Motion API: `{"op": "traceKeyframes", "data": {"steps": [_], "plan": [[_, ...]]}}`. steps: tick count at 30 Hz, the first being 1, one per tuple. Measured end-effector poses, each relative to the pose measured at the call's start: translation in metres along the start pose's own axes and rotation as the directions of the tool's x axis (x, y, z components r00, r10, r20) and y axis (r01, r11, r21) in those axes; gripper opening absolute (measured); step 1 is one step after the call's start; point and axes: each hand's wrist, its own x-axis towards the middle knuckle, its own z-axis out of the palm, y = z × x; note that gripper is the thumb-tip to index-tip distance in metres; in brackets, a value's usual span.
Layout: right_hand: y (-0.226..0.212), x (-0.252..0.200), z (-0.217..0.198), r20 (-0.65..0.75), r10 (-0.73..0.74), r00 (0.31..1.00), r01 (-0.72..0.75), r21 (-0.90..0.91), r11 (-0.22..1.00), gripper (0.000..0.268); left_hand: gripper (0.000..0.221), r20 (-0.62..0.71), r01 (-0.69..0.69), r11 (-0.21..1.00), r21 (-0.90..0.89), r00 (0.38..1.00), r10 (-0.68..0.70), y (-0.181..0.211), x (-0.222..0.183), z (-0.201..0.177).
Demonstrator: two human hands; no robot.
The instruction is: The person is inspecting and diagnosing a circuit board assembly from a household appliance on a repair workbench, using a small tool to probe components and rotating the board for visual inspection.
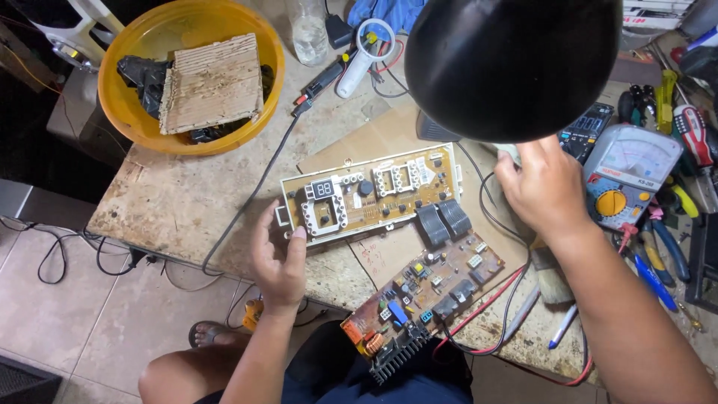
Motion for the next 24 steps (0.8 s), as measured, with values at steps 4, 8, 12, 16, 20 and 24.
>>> {"op": "traceKeyframes", "data": {"steps": [4,8,12,16,20,24], "plan": [[-0.051,0.015,-0.049,0.089,-0.148,0.985,0.142,0.069,0.987,0.026,0.047,-0.006,-0.026,1.000,-0.009,1.000,0.026,-0.013,-0.006,-0.003],[-0.071,0.028,-0.048,0.160,-0.196,0.967,0.183,0.092,0.979,0.018,0.048,0.060,-0.035,0.999,-0.034,0.998,0.037,-0.010,-0.004,-0.007],[-0.072,0.033,-0.030,0.203,-0.230,0.952,0.203,0.146,0.968,0.017,0.046,0.128,0.011,0.996,-0.090,0.992,0.000,0.006,0.000,-0.009],[-0.070,0.043,-0.041,0.204,-0.255,0.945,0.224,0.165,0.961,0.016,0.044,0.118,0.018,0.989,-0.146,0.993,-0.001,0.001,0.001,-0.008],[-0.097,0.041,-0.073,0.132,-0.216,0.967,0.207,0.076,0.975,0.025,0.046,0.087,-0.006,0.994,-0.112,0.996,0.016,0.000,0.001,-0.006],[-0.161,0.054,-0.098,-0.039,-0.294,0.955,0.293,0.278,0.915,0.020,0.053,0.086,-0.026,0.994,-0.108,0.996,0.036,0.001,0.001,-0.007]]}}
